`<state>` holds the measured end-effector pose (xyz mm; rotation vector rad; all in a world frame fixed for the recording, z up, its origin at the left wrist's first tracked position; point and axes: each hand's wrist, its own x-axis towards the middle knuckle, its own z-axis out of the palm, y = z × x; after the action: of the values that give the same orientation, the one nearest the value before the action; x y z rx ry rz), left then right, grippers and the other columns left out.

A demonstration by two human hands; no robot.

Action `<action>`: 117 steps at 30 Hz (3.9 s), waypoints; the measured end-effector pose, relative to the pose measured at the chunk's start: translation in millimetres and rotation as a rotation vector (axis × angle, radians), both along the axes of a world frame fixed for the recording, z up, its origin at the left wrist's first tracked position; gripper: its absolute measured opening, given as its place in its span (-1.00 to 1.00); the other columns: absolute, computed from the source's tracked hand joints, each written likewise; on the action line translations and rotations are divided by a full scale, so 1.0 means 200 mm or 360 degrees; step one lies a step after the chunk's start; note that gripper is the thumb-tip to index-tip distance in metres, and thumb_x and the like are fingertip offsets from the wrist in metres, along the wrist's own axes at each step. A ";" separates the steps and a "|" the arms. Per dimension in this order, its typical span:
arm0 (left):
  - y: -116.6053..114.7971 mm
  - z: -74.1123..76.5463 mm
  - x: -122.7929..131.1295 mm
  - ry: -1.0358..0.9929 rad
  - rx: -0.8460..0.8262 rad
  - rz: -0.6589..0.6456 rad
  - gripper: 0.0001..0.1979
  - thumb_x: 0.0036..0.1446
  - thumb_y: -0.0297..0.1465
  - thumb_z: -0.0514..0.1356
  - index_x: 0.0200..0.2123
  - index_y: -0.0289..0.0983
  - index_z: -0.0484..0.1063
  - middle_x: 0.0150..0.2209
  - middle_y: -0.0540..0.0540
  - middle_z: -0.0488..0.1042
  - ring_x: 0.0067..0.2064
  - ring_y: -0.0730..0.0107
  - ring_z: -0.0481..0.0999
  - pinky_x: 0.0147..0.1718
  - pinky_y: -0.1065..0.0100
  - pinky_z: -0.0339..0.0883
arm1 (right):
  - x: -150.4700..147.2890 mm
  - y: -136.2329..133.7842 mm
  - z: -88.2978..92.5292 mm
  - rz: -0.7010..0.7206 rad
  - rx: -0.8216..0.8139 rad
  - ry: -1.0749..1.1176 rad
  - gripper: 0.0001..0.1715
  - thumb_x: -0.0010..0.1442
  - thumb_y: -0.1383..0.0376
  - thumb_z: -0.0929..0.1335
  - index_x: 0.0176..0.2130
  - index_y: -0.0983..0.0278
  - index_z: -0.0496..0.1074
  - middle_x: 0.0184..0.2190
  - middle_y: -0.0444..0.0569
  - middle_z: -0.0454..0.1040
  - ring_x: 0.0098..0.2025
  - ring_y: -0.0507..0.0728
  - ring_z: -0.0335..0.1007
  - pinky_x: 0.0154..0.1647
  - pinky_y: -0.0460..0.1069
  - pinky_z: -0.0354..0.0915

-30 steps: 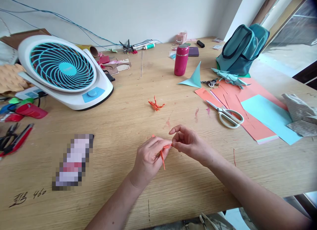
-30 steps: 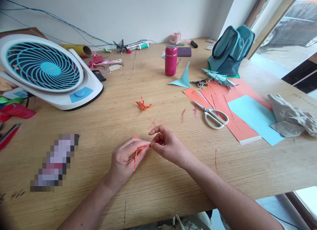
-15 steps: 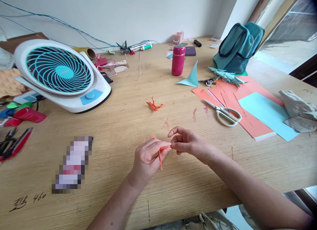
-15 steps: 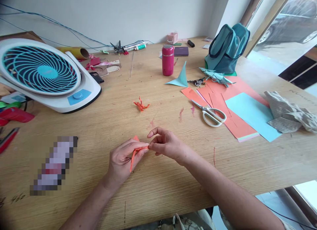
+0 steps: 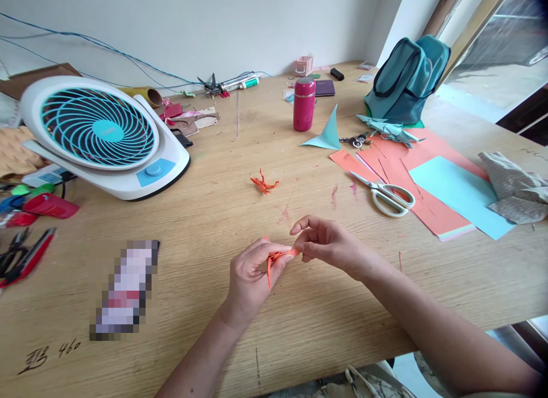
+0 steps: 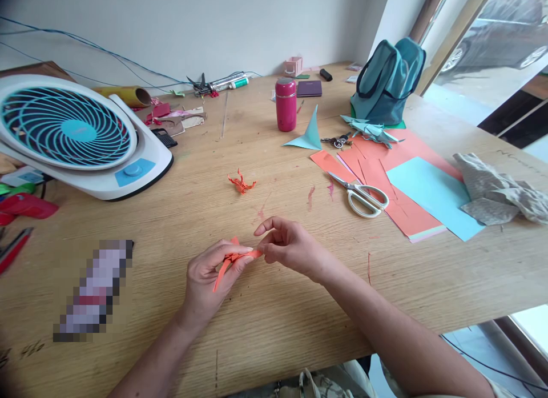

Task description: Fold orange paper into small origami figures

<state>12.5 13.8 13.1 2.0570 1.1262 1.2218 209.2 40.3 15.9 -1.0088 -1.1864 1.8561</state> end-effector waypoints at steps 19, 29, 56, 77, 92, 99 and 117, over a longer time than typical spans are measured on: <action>0.01 -0.01 0.00 -0.0012 0.0115 -0.0066 -0.89 0.18 -0.56 0.30 -0.26 -0.24 0.54 -0.40 0.02 0.55 -0.40 0.52 0.45 -0.34 0.46 0.35 | -0.05 -0.03 -0.01 -0.0020 0.0030 0.0019 -0.58 0.01 0.30 0.51 -0.15 0.25 0.35 -0.50 -0.22 0.45 -0.46 -0.03 0.28 -0.42 -0.09 0.22; -0.01 -0.02 0.00 -0.0142 -0.0100 0.0034 -0.90 0.17 -0.54 0.30 -0.31 -0.22 0.56 -0.42 0.04 0.52 -0.39 0.52 0.46 -0.28 0.45 0.35 | -0.04 -0.04 0.01 -0.0040 0.0063 0.0109 -0.61 0.05 0.34 0.48 -0.12 0.25 0.37 -0.41 -0.18 0.49 -0.42 -0.03 0.37 -0.33 -0.07 0.32; 0.03 -0.04 -0.03 -0.0220 -0.0227 -0.0205 -0.94 0.18 -0.49 0.30 -0.31 -0.22 0.57 -0.45 0.01 0.46 -0.40 0.47 0.41 -0.34 0.40 0.31 | -0.05 -0.06 0.01 0.0018 0.0428 -0.0202 -0.62 0.13 0.35 0.37 -0.04 0.23 0.26 -0.39 -0.17 0.42 -0.39 0.01 0.34 -0.38 -0.06 0.24; 0.03 -0.04 -0.01 -0.0474 -0.0666 -0.0141 -0.89 0.20 -0.38 0.28 -0.37 -0.25 0.58 -0.43 -0.02 0.51 -0.37 0.43 0.47 -0.32 0.39 0.36 | -0.03 -0.07 0.02 0.0072 0.0464 -0.0169 -0.65 0.24 0.31 0.38 0.00 0.21 0.24 -0.35 -0.12 0.46 -0.37 0.03 0.36 -0.38 -0.07 0.26; 0.04 -0.04 -0.03 -0.0488 -0.0744 -0.0182 -0.77 0.17 -0.22 0.33 -0.40 -0.26 0.56 -0.44 -0.05 0.53 -0.40 0.42 0.41 -0.36 0.38 0.29 | -0.05 -0.06 -0.01 0.0006 0.0231 0.0139 -0.50 0.12 0.13 0.52 -0.07 0.21 0.30 -0.41 -0.17 0.41 -0.42 0.01 0.28 -0.41 -0.07 0.17; 0.05 -0.02 -0.02 -0.0438 -0.0705 -0.0223 -0.75 0.17 -0.20 0.33 -0.43 -0.25 0.56 -0.44 -0.07 0.53 -0.39 0.37 0.45 -0.37 0.36 0.31 | -0.04 -0.06 -0.01 0.0086 0.0031 0.0221 -0.47 0.07 0.18 0.55 -0.07 0.21 0.30 -0.46 -0.21 0.44 -0.45 -0.01 0.28 -0.40 -0.07 0.20; 0.05 -0.01 -0.03 -0.0356 -0.0694 -0.0267 -0.86 0.14 -0.31 0.36 -0.40 -0.25 0.60 -0.44 -0.04 0.52 -0.41 0.44 0.43 -0.40 0.41 0.28 | -0.04 -0.06 -0.01 0.0075 0.0267 0.0035 -0.59 0.11 0.33 0.49 -0.10 0.22 0.30 -0.47 -0.22 0.41 -0.47 -0.02 0.25 -0.45 -0.10 0.16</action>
<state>5.7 24.2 10.5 1.6088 0.9890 0.9914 201.7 28.9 14.1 -0.8724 -1.3385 1.7658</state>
